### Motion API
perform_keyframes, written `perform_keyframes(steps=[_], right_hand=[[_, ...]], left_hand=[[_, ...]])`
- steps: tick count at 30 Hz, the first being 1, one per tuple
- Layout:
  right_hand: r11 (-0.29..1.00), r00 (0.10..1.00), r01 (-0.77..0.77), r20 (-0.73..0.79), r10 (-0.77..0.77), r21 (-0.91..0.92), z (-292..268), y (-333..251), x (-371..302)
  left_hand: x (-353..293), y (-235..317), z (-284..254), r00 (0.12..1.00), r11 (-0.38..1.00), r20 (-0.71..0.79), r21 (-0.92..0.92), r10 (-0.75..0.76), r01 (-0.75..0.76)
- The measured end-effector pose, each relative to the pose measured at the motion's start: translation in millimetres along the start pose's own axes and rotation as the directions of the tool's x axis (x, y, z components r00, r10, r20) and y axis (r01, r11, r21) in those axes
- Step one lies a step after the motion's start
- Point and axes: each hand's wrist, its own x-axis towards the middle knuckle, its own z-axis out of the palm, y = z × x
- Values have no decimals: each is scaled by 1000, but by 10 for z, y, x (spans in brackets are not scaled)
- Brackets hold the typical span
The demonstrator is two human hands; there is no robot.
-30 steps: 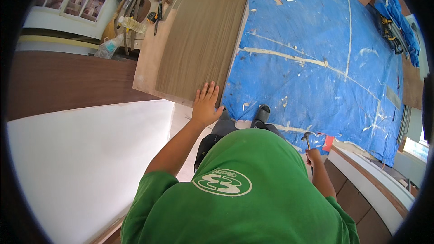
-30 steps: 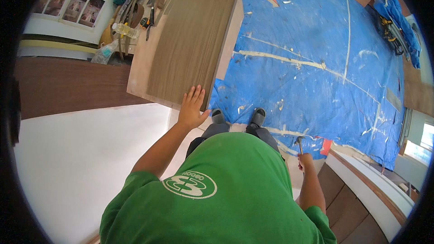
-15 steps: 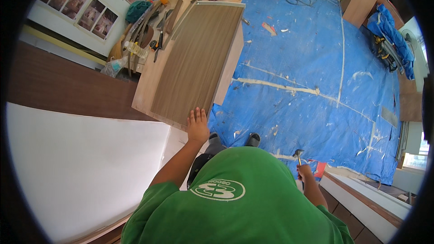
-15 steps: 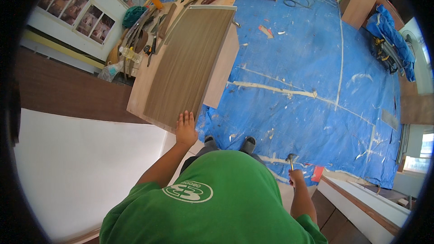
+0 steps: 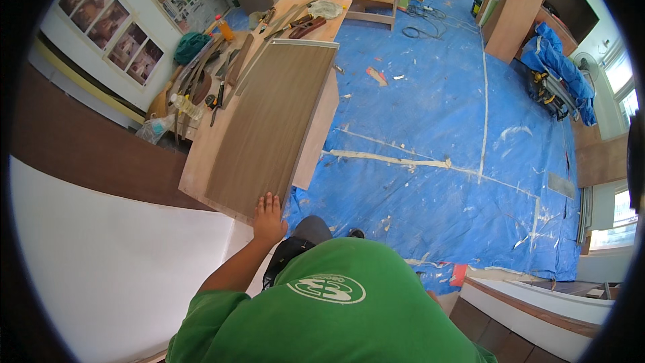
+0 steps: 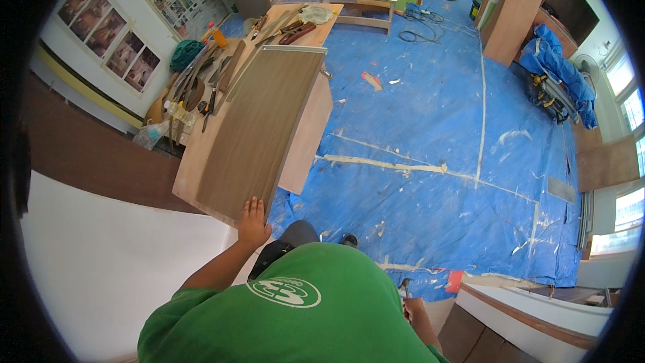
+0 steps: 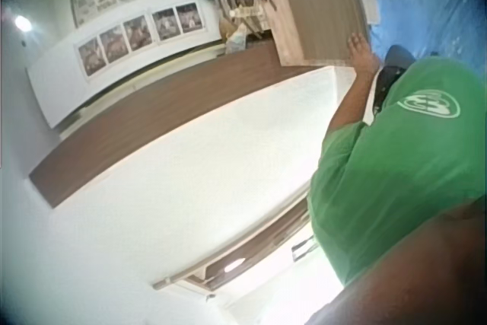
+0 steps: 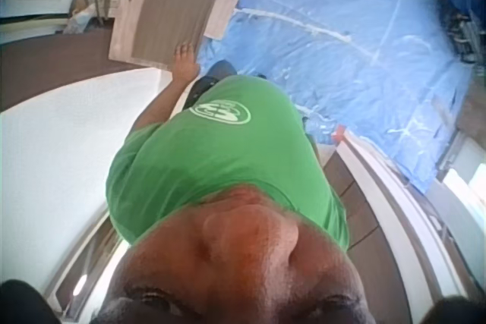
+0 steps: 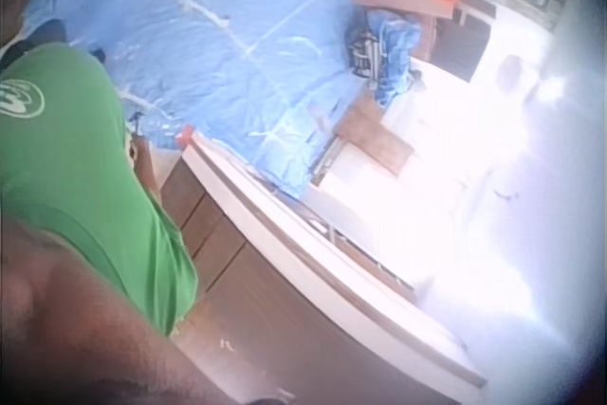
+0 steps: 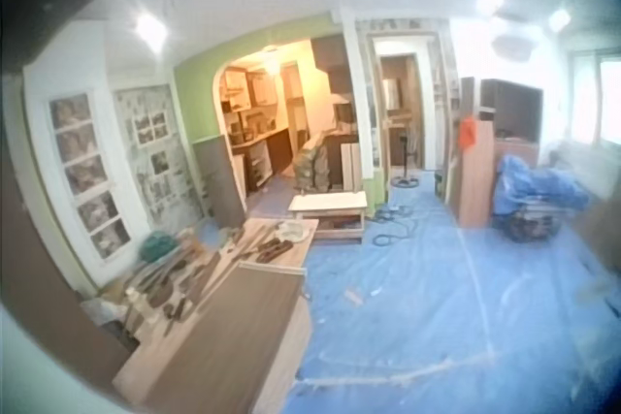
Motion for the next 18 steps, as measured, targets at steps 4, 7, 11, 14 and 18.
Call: perform_keyframes(steps=[4,7,11,14,18], right_hand=[[995,994,99,-57,-98,22,-139,337,403],[992,990,125,-68,-126,-28,-59,-198,131],[983,981,172,-80,-176,-58,-91,-988,-196],[970,969,218,-93,-228,-111,-136,-1679,-312],[942,955,248,-107,-277,-225,-267,-2535,-350]], left_hand=[[355,87,-141,1000,997,6,-82,17,-16],[672,29,-90,998,995,-62,-95,-21,15],[1471,169,-217,992,984,-121,-176,-33,11],[2194,237,-274,987,976,-154,-219,-41,6],[3083,419,-437,988,956,-152,-292,-21,-25]])
